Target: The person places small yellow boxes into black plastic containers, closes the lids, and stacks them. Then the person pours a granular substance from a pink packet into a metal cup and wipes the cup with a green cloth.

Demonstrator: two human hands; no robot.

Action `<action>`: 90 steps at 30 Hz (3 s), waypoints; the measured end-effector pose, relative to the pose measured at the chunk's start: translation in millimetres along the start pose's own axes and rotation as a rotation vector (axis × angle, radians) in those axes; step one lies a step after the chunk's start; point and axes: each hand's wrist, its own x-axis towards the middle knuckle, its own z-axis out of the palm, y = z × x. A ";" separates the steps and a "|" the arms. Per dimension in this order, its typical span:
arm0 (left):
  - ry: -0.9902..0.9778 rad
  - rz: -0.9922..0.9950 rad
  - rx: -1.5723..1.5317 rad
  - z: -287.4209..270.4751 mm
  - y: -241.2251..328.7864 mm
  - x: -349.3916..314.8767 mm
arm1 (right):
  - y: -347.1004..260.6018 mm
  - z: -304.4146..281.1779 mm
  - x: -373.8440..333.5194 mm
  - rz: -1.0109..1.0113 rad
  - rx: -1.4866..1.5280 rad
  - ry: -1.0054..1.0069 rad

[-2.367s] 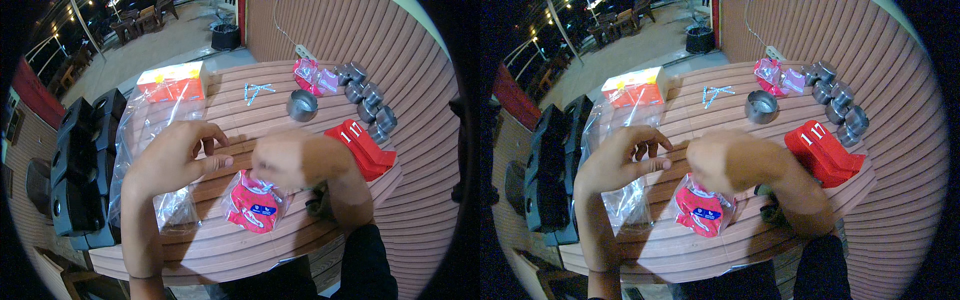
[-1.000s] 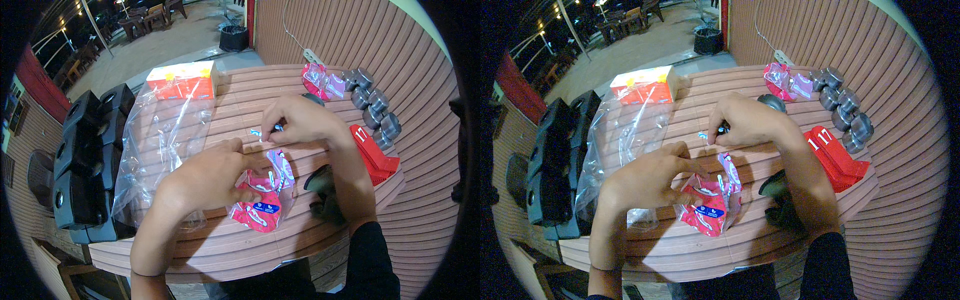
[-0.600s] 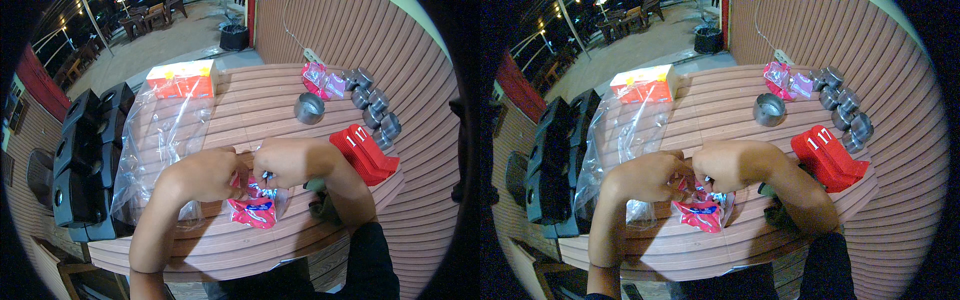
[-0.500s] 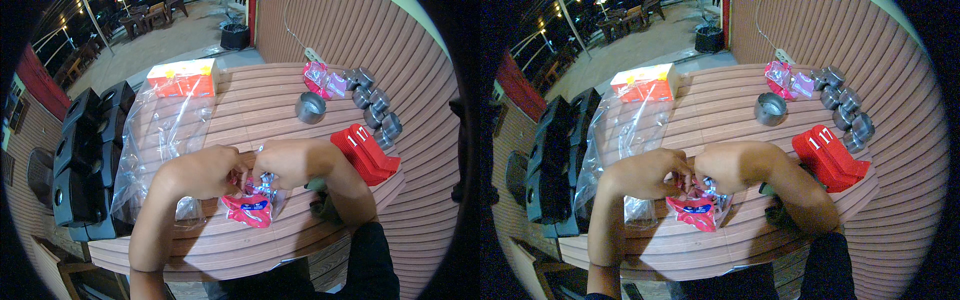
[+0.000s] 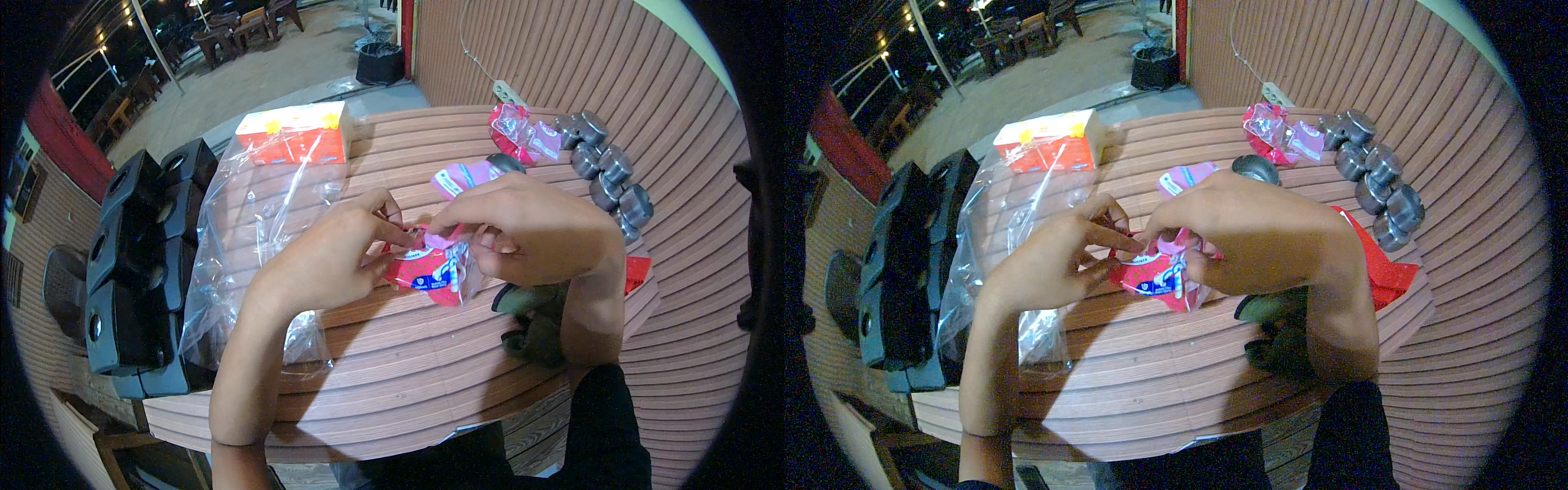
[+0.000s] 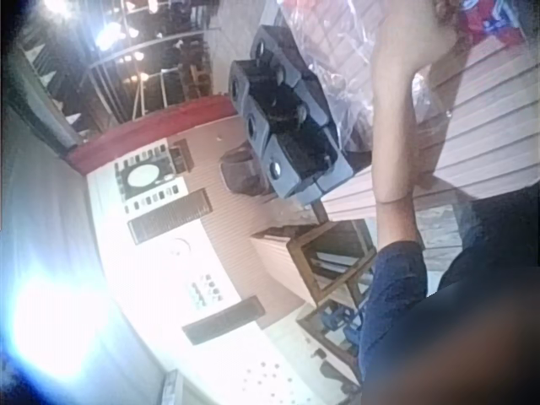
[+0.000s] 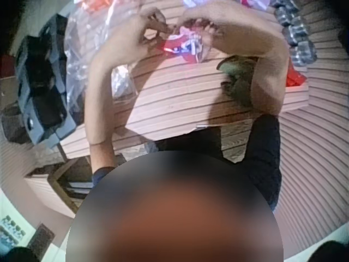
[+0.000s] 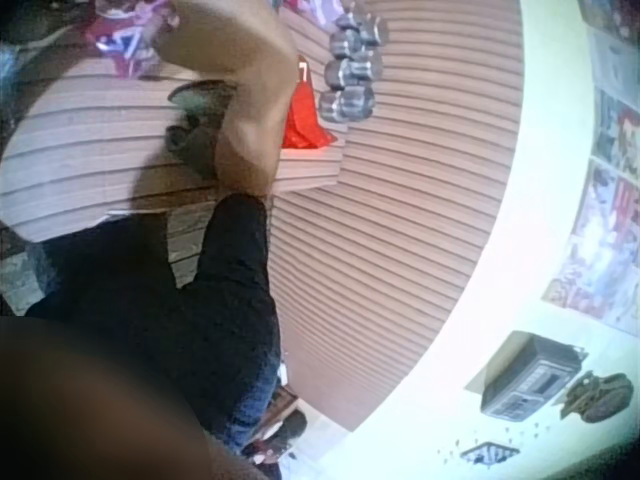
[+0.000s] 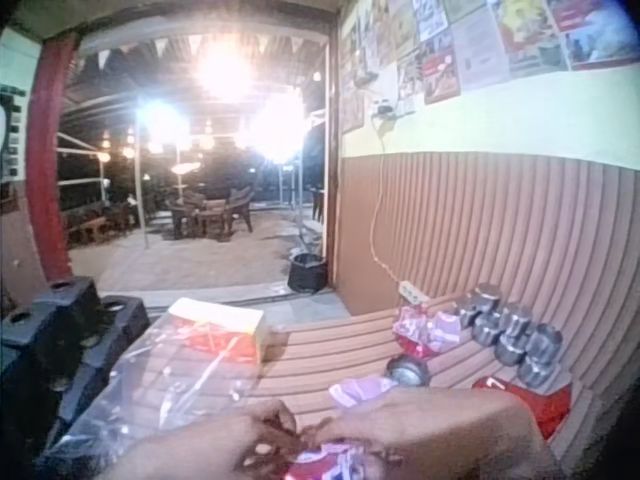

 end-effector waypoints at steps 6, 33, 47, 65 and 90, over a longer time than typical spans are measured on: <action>0.047 0.104 0.168 10.5 -6.5 5.8 | 5.3 6.5 -3.5 0.253 -0.356 0.210; 0.256 -0.061 -0.235 9.9 -26.1 10.9 | 79.0 13.0 30.6 0.192 -0.080 0.357; 0.337 0.079 -0.050 20.1 -54.2 16.9 | 98.7 1.9 30.5 0.396 0.119 0.463; 0.380 -0.076 0.043 75.8 -54.3 49.1 | 77.6 -28.0 0.8 0.229 -0.039 0.571; 0.757 0.097 0.189 -15.0 5.7 105.6 | 60.6 -33.9 -25.2 0.212 -0.436 0.701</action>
